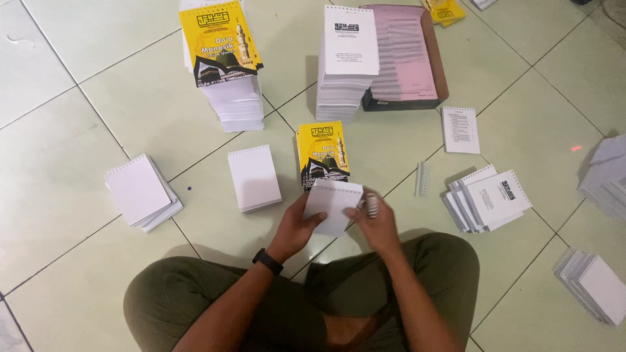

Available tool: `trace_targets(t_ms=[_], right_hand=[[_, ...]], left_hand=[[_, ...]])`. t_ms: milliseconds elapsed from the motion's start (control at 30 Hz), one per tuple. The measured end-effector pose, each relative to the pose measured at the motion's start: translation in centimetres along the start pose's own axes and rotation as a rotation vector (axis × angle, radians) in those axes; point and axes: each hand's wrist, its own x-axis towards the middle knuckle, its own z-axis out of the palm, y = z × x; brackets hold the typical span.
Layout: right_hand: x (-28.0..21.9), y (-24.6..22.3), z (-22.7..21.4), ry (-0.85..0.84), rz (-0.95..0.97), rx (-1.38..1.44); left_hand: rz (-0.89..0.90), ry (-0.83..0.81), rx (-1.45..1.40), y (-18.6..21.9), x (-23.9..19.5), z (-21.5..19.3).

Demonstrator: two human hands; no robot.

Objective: The person sits on the floor and assembles notebooks by inserting spiral wire bindings into pre-punched holes in stacks of paper. They then place a yellow cover sheet on top of the bound stack and set the completed notebook aside.

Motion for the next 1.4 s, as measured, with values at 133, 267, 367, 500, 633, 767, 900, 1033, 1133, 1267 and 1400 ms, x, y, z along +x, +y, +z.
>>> trace_targets(t_ms=[133, 267, 367, 500, 633, 767, 900, 1033, 1133, 1267, 1400], right_hand=[[-1.2, 1.3, 3.2, 0.069, 0.245, -0.093], [-2.2, -2.8, 4.7, 0.082, 0.205, -0.252], [-2.2, 0.0, 5.5, 0.018, 0.103, -0.397], [-2.8, 1.2, 6.1, -0.078, 0.131, -0.458], [-2.8, 2.2, 6.2, -0.066, 0.08, -0.432], [-2.8, 3.6, 6.2, -0.008, 0.026, -0.396], [-2.4, 4.9, 6.1, -0.003, 0.117, -0.365], [-2.1, 1.0, 4.9, 0.011, 0.188, -0.293], [-1.7, 0.1, 3.7, -0.019, 0.218, -0.297], [-1.8, -5.0, 2.0, 0.021, 0.276, -0.297], [-0.7, -6.4, -0.3, 0.112, 0.242, -0.379]], left_hand=[[0.083, 0.089, 0.154, -1.0, 0.2, 0.5], [0.165, 0.219, 0.309, -5.3, 0.2, 0.7], [0.201, 0.249, 0.272, -6.4, 0.5, 1.0], [0.177, 0.251, 0.122, -8.0, 0.5, 1.1], [0.161, 0.239, 0.04, -8.5, 0.3, 1.3], [0.087, 0.243, 0.102, -8.6, 0.5, 1.2], [0.058, 0.243, 0.155, -7.5, 0.3, 0.8], [0.04, 0.199, 0.342, -5.3, 0.2, 0.6], [0.093, 0.15, 0.166, -4.0, 0.4, 0.6], [0.042, 0.102, 0.055, -1.0, 0.0, 0.1], [-0.011, 0.047, -0.022, 0.0, -0.1, -1.1]])
